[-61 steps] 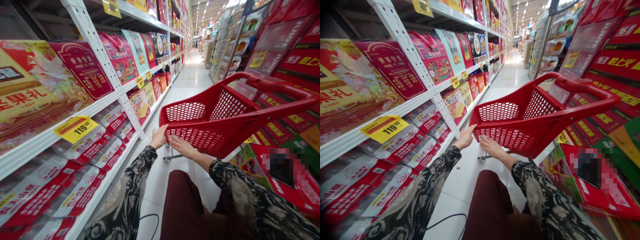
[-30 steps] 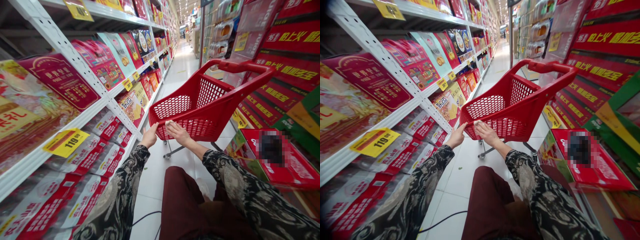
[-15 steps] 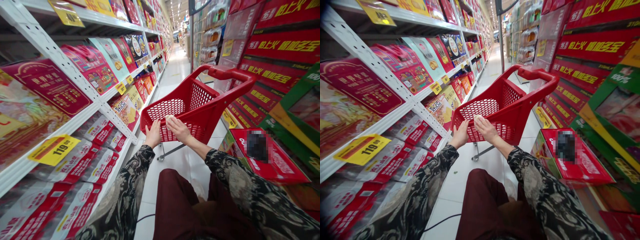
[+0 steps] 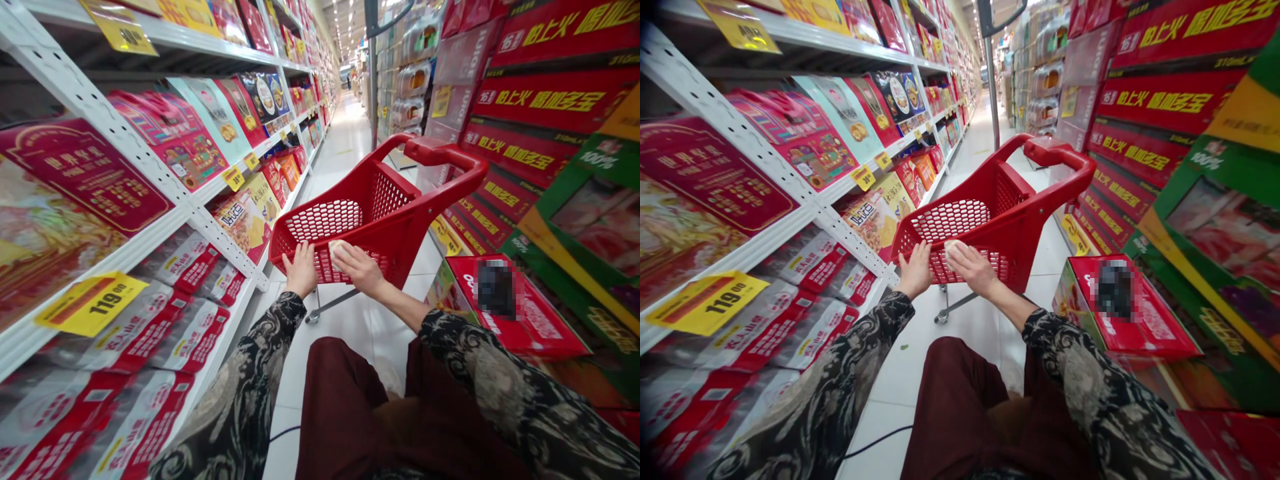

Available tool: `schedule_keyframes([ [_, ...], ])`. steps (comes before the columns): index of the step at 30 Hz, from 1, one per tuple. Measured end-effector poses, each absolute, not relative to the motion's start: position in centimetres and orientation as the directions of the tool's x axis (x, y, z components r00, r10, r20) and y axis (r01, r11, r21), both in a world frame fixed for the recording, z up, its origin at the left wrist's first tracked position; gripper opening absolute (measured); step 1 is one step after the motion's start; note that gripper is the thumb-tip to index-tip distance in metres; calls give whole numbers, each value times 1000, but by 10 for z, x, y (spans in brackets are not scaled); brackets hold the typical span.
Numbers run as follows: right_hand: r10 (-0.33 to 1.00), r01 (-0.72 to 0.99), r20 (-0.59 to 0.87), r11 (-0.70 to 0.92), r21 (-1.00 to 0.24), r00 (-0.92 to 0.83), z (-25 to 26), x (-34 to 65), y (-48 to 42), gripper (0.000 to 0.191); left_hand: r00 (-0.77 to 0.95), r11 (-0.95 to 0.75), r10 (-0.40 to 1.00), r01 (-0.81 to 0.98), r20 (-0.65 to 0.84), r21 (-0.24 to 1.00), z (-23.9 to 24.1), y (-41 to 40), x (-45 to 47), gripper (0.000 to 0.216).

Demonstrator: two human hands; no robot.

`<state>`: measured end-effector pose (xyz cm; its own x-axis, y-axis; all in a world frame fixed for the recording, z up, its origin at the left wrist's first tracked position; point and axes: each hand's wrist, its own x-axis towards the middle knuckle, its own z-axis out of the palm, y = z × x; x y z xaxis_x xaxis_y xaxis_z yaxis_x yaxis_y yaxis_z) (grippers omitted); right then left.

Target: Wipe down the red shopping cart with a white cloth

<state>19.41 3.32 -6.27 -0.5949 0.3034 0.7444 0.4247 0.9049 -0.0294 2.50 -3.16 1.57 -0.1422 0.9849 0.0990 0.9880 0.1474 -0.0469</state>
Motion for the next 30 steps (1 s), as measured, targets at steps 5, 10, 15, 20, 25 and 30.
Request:
schedule_keyframes([
  [5, 338, 458, 732, 888, -41, -591, -48, 201, 46, 34, -82, 87, 990, 995, 114, -41, 12, -29, 45, 68],
  [10, 368, 483, 607, 875, 29, -704, -92, 221, 40, 31, -83, 88, 991, 995, 102, -51, 14, -30, 45, 71],
  [15, 346, 483, 647, 875, 39, -680, -69, 227, 34, 33, -68, 77, 984, 996, 167, -48, 19, -25, 55, 66],
  [20, 365, 589, 782, 808, 4, -506, -30, 234, 49, 35, 28, -26, 991, 1000, 129, -16, 25, -17, 77, 68],
  [25, 471, 612, 649, 790, -9, -598, -72, 265, 50, 32, 12, -12, 993, 1000, 117, 0, 26, -15, 78, 72],
  [30, 456, 622, 694, 783, -15, -558, -71, 289, 43, 35, 16, -19, 994, 999, 106, 28, 26, -15, 74, 71],
])
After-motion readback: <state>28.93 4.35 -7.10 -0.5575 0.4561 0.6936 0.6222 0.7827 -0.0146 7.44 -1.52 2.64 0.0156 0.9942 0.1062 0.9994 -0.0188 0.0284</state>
